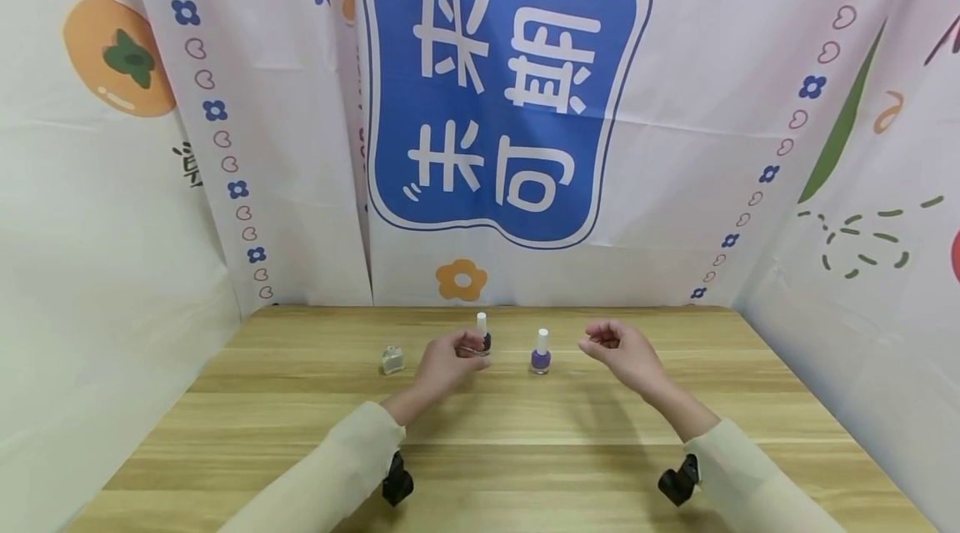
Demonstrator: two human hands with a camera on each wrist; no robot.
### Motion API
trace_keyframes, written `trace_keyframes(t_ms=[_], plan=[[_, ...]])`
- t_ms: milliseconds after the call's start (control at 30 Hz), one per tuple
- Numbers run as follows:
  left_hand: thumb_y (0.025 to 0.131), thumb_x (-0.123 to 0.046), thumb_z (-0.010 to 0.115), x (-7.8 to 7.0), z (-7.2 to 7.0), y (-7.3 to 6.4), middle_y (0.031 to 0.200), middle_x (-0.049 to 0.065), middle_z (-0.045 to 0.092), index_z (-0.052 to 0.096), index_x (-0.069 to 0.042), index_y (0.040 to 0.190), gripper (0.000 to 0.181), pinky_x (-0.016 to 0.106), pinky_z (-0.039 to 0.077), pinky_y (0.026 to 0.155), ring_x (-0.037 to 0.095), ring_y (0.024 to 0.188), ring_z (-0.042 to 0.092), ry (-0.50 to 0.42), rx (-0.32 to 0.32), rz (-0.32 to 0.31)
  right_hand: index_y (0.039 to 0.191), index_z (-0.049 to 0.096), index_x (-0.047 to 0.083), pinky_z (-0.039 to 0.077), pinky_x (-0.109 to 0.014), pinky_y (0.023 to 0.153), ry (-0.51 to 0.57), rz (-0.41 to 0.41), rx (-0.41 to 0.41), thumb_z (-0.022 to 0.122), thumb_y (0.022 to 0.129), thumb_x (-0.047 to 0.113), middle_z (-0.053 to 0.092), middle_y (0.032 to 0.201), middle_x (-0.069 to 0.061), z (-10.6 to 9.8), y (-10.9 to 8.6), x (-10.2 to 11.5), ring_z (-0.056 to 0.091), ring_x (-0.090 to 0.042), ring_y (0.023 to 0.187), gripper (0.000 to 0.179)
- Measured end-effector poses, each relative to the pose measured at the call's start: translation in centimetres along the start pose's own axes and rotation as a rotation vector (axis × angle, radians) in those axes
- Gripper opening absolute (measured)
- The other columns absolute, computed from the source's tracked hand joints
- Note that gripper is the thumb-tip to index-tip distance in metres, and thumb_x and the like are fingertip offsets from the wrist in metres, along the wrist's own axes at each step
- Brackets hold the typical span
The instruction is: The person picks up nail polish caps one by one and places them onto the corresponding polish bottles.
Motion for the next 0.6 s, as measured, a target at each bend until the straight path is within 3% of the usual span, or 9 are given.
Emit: trace_keyframes(t_ms=[233,600], plan=[[0.082,-0.005,0.078,0.6,-4.0,-0.5,0.106,0.011,0.067,0.066,-0.004,0.11,0.031,0.032,0.055,0.078,0.021,0.091,0.065,0.014,-0.083,-0.072,0.118,0.058,-0.002,0.052,-0.032,0.075,-0.036,-0.015,-0.022,0.067,0.093,0.027,0.063,0.104,-0.01,-2.3,-0.9,-0.1,0.058,-0.021,0.093,0.04],[0.085,-0.008,0.075,1.0,-9.8,-0.9,0.109,0.014,0.066,0.063,-0.002,0.112,0.031,0.036,0.054,0.083,0.026,0.097,0.065,0.041,-0.139,-0.058,0.12,0.056,-0.003,0.05,-0.024,0.074,-0.076,0.019,-0.074,0.067,0.093,0.031,0.061,0.107,-0.012,-5.6,-1.4,-0.9,0.056,-0.021,0.093,0.045]])
Point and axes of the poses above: each hand's wrist, its own y-axis towards the middle knuckle, its own z-axis out of the palm, x = y × z, the point moved 7 cm from there along y, towards the middle knuckle
